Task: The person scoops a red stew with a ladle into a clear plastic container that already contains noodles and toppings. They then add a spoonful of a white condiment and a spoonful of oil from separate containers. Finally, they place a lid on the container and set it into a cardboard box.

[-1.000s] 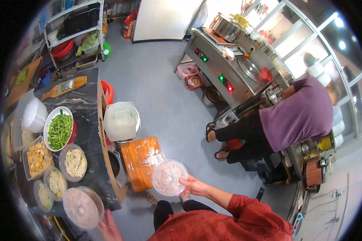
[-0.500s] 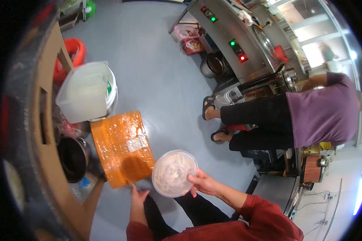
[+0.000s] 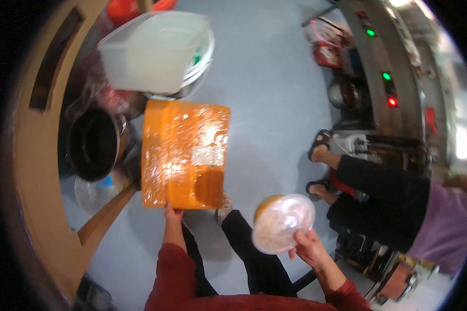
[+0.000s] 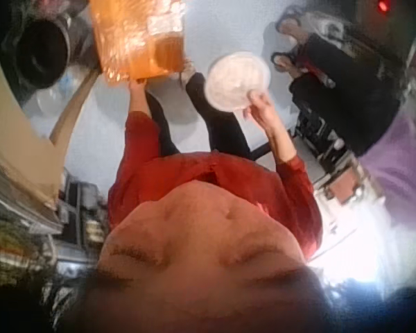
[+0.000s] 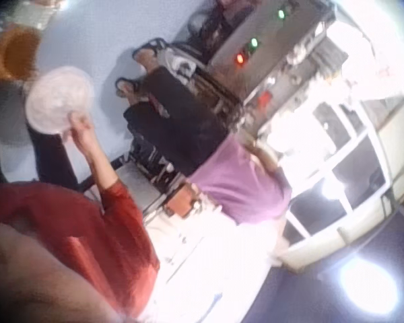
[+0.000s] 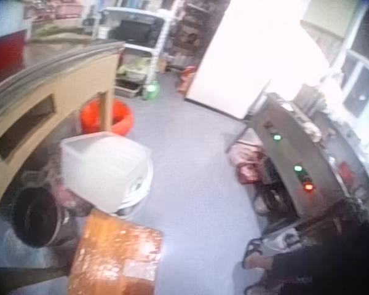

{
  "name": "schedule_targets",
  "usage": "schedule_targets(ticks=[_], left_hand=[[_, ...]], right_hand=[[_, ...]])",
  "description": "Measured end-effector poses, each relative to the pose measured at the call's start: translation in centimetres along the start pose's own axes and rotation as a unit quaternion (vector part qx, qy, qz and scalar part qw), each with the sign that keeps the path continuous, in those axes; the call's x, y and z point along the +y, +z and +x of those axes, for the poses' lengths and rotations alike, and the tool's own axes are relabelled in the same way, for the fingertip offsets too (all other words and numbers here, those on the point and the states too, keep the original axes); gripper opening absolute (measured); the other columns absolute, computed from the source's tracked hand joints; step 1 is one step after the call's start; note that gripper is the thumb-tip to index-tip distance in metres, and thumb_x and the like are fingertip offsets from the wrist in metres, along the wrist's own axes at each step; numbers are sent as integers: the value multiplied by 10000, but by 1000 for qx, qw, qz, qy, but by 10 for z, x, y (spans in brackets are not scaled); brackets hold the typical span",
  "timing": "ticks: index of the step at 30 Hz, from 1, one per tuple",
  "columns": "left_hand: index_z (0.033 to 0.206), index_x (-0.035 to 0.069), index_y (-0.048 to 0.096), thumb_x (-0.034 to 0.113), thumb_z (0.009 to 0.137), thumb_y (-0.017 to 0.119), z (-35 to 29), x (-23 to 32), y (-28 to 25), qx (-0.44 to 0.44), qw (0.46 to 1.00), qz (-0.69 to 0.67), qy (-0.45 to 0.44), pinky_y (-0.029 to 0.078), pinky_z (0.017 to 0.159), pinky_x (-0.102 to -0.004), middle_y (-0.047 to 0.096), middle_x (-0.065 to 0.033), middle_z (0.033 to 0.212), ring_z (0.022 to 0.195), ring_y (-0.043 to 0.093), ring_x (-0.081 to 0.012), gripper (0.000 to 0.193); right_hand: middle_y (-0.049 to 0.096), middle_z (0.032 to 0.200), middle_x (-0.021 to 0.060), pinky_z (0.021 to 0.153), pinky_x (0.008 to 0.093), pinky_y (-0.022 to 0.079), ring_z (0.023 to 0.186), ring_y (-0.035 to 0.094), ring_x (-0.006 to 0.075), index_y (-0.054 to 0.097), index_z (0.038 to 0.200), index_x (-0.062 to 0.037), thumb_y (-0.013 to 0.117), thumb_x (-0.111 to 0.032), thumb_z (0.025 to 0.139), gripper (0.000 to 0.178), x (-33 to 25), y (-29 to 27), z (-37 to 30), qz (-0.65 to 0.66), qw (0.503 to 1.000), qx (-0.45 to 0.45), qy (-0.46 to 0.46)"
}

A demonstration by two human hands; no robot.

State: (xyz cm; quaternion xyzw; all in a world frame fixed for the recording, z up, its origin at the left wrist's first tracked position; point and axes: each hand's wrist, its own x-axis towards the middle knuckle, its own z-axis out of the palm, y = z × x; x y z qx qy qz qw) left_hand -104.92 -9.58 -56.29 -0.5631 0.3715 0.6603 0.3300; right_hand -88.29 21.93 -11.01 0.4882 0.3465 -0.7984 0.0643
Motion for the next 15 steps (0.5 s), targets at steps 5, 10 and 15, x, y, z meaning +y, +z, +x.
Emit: schedule_targets(ticks=[5,10,15], left_hand=[[1035,80,610,386,853,697,-7,-4,4,104,993,-9,53,529,683,-432,662,-65,905,822,648,-239,366],[1141,63,581,314,862,694,-50,3,5,9,993,-27,118,541,749,-384,648,-84,1021,910,642,-239,391],[1341,99,412,243,892,642,-157,24,25,-117,978,48,168,554,778,-418,576,-73,1215,1014,623,-230,525]], right_hand=[[591,1115,131,463,299,533,817,643,215,378,1321,-42,643,-320,897,572,-4,-5,11,-15,999,46,-3],[585,1125,127,466,300,531,814,641,212,364,1333,-49,641,-299,901,572,-3,-5,28,-20,1000,17,-1],[589,1121,121,465,302,527,820,641,205,372,1333,-46,627,-256,911,536,-10,1,22,-18,1000,-12,6]])
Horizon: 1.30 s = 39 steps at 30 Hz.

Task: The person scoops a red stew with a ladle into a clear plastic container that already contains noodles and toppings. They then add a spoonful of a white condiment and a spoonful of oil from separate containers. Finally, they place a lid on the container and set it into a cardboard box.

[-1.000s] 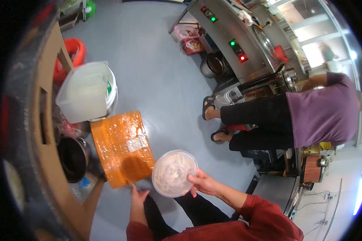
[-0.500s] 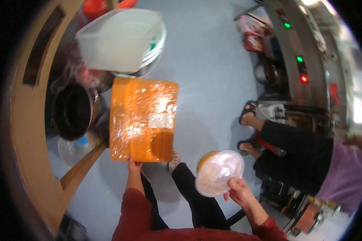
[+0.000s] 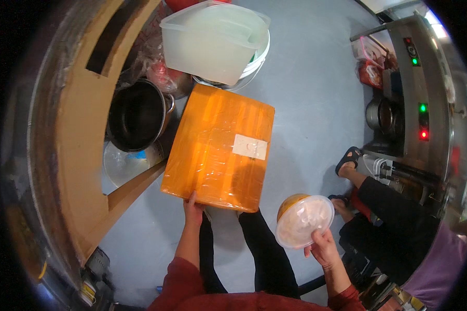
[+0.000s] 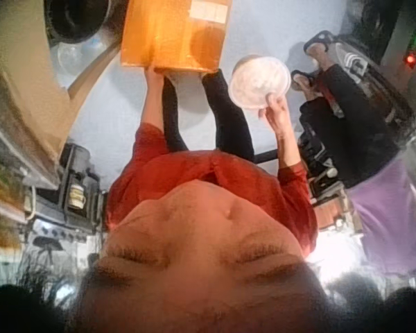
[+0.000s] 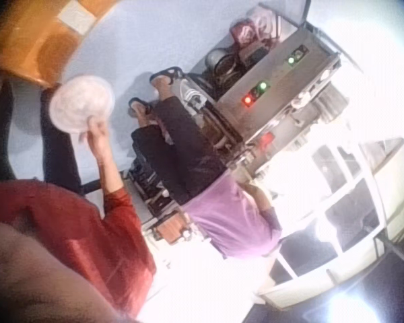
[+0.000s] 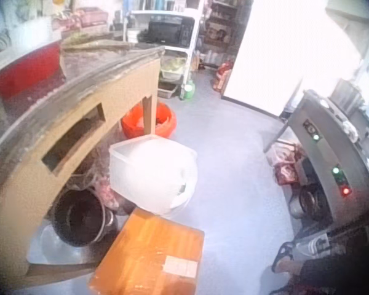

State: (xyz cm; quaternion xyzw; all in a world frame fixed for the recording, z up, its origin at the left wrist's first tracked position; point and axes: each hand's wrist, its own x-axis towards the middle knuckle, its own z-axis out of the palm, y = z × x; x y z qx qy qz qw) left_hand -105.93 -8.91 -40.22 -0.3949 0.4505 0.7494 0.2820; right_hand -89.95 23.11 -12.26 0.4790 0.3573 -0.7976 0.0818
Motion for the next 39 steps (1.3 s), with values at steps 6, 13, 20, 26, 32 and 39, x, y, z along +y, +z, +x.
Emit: schedule_targets(ticks=[6,13,20,26,32,39], left_hand=[[1352,69,394,322,960,528,-90,95,92,-165,986,12,13,552,833,-456,555,-97,1261,1060,619,-249,486],[1211,16,487,438,1002,399,-85,189,187,-268,963,21,25,558,816,-457,641,-158,1098,951,668,-327,479],[1136,45,496,113,838,727,-68,226,206,-50,808,317,494,441,580,-193,488,-6,767,646,489,-60,383],[1293,144,582,37,823,676,-50,239,192,-4,521,481,705,434,589,-232,510,-30,815,651,483,-106,490],[1276,124,605,14,865,623,-41,236,181,-11,421,472,774,436,600,-250,512,-50,804,658,494,-126,426],[1272,104,598,3,851,630,-41,234,178,-11,409,488,771,451,609,-255,522,-70,814,658,510,-151,434]], right_hand=[[612,1073,124,453,284,528,768,656,202,382,1332,-41,663,-290,883,586,-13,9,-59,-33,999,12,18],[591,1131,128,451,283,520,790,650,203,324,1391,-75,557,-209,948,519,30,33,-59,-46,995,-31,77],[618,1088,175,419,245,513,688,684,234,272,1403,-85,483,-213,991,480,110,54,136,-16,991,-120,54],[570,1183,184,414,223,547,767,703,256,195,1441,-131,512,-251,978,574,157,89,363,-37,992,-120,3],[580,1186,150,494,236,544,823,702,258,266,1396,-130,516,-282,979,509,177,132,498,-32,990,-119,-65],[533,1228,202,555,365,590,788,692,315,147,1437,-132,548,-389,947,683,196,160,571,16,994,-66,-87]])
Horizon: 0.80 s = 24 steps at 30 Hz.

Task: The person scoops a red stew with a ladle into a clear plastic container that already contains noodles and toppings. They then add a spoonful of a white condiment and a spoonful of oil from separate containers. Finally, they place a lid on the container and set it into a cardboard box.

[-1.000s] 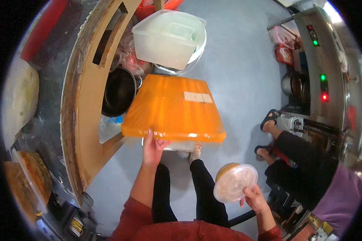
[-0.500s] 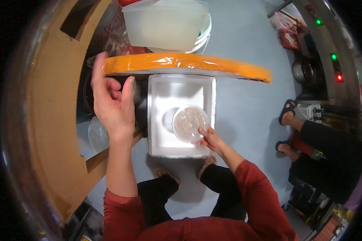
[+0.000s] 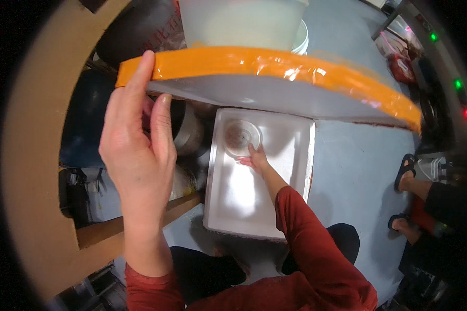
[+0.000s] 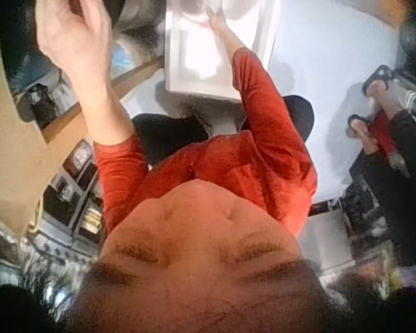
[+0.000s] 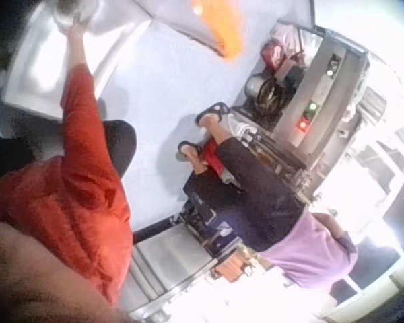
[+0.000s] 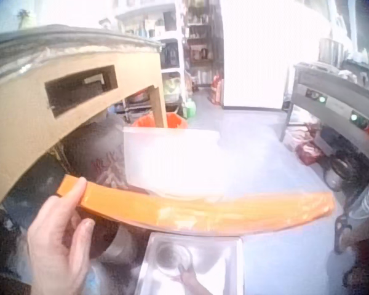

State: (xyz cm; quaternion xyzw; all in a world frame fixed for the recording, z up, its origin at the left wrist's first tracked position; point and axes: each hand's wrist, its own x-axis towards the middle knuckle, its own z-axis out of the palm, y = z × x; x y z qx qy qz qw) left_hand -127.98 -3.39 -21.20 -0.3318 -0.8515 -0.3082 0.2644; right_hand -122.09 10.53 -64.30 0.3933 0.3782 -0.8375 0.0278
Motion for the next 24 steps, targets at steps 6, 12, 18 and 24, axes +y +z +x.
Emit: schedule_targets(ticks=[6,12,18,24], left_hand=[[1306,87,545,-21,834,581,1,5,-8,2,1000,20,2,487,672,-353,536,-144,845,727,568,-304,486],[1391,132,446,70,826,610,-4,8,-14,-27,999,28,-26,502,633,-420,517,-120,892,778,593,-310,591],[1462,135,320,-11,776,542,-11,4,-3,-58,998,11,-32,515,701,-458,498,-144,991,889,578,-339,735],[1488,120,221,-30,768,542,-13,1,-7,-128,990,-9,-65,510,762,-456,487,-198,1076,950,571,-381,803]], right_hand=[[536,658,53,380,313,469,497,553,163,492,1152,-59,565,-321,942,344,-13,23,-88,-100,982,139,-79],[586,674,22,563,233,477,601,577,95,611,1083,-4,490,-69,966,180,-125,102,-353,-295,849,-196,-391],[596,824,41,588,215,490,675,605,99,543,1155,2,475,-113,978,221,-302,249,-486,-321,714,-351,-513],[573,871,161,579,345,597,734,691,323,436,1083,59,532,-504,921,593,-382,421,-531,-454,717,-363,-385]])
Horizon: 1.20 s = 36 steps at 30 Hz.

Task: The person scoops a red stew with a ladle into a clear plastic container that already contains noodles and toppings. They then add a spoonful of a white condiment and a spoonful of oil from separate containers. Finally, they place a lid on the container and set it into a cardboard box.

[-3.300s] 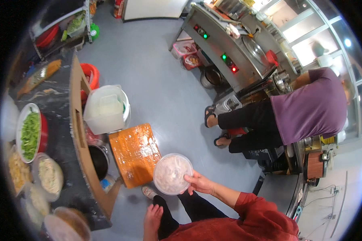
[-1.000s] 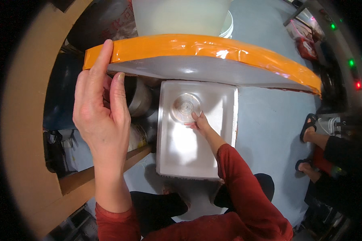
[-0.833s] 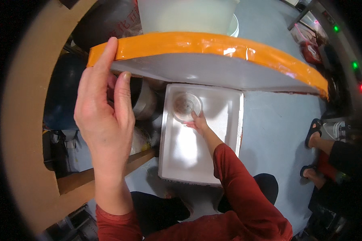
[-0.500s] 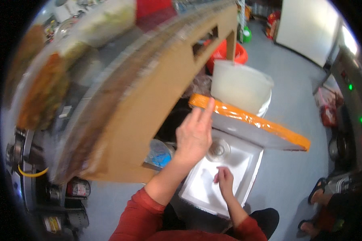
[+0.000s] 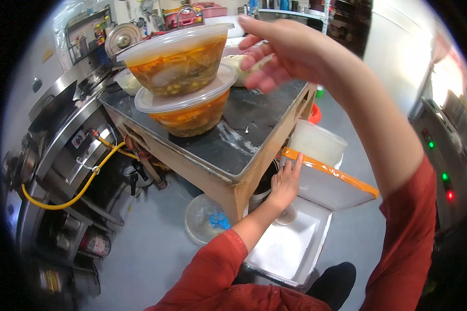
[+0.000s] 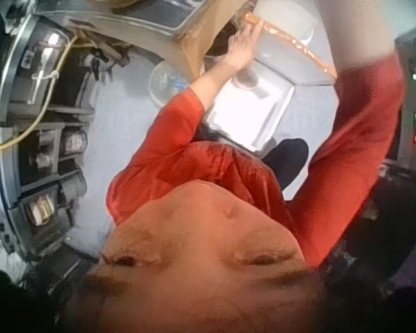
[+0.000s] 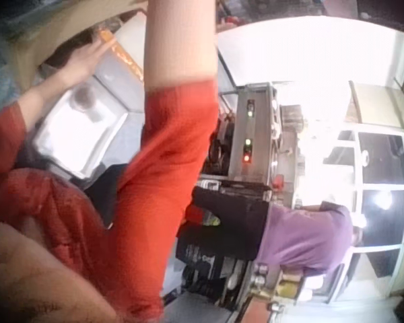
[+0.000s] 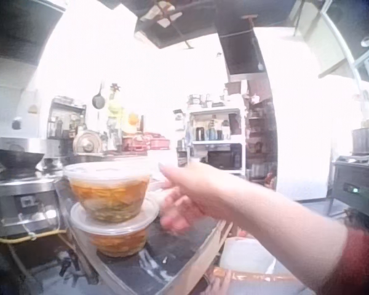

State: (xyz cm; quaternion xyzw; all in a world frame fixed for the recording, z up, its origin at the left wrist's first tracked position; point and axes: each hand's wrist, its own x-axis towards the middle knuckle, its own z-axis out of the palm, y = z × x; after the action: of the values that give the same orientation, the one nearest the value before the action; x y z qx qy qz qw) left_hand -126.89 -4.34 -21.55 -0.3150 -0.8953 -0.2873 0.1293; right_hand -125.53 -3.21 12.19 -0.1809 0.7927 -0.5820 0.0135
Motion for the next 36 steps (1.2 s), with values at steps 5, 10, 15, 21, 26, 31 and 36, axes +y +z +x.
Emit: schedule_targets(ticks=[5,10,15,21,26,31,36], left_hand=[[1494,115,206,-30,760,550,1,1,-3,-17,999,-31,-6,500,769,-473,490,-215,1078,940,574,-389,823],[1488,154,245,25,808,528,3,-2,-1,12,1000,-25,-15,509,749,-477,516,-200,1041,900,604,-383,748],[1491,194,239,104,861,545,5,-6,9,-13,1000,-16,-19,510,745,-486,520,-181,1054,893,614,-383,706],[1486,150,247,20,782,545,5,-9,9,20,999,-28,17,496,715,-510,491,-197,999,833,612,-403,776],[1472,179,295,28,787,545,9,-7,9,32,999,-15,11,495,711,-512,509,-194,1003,831,616,-404,744],[1464,213,323,41,794,541,30,-5,13,38,998,-24,-37,491,774,-502,519,-178,1034,918,602,-398,725],[1449,202,363,51,848,514,40,-10,18,43,997,-50,-42,498,807,-506,527,-162,1061,966,596,-387,637]], right_hand=[[610,1059,225,680,360,609,890,688,297,495,1157,60,524,-453,939,558,-34,9,43,14,994,14,103],[627,1006,277,630,343,626,747,703,306,455,1176,92,386,-157,980,324,-44,11,60,-106,987,20,122],[628,1005,247,696,363,617,818,688,309,466,1187,71,428,-169,971,325,-26,-3,52,-32,988,9,148],[629,1034,211,725,369,601,878,670,309,471,1213,52,476,-212,957,368,-24,-35,23,-12,991,43,129],[629,1058,181,749,373,587,927,654,309,476,1235,36,516,-247,945,407,-22,-75,-23,-7,993,80,90],[629,1082,151,773,378,574,976,639,309,480,1256,20,556,-283,934,449,-10,-115,-108,-36,991,125,41],[659,914,107,683,312,581,838,680,178,596,1113,14,587,-429,904,489,74,-92,-241,-177,948,222,145]])
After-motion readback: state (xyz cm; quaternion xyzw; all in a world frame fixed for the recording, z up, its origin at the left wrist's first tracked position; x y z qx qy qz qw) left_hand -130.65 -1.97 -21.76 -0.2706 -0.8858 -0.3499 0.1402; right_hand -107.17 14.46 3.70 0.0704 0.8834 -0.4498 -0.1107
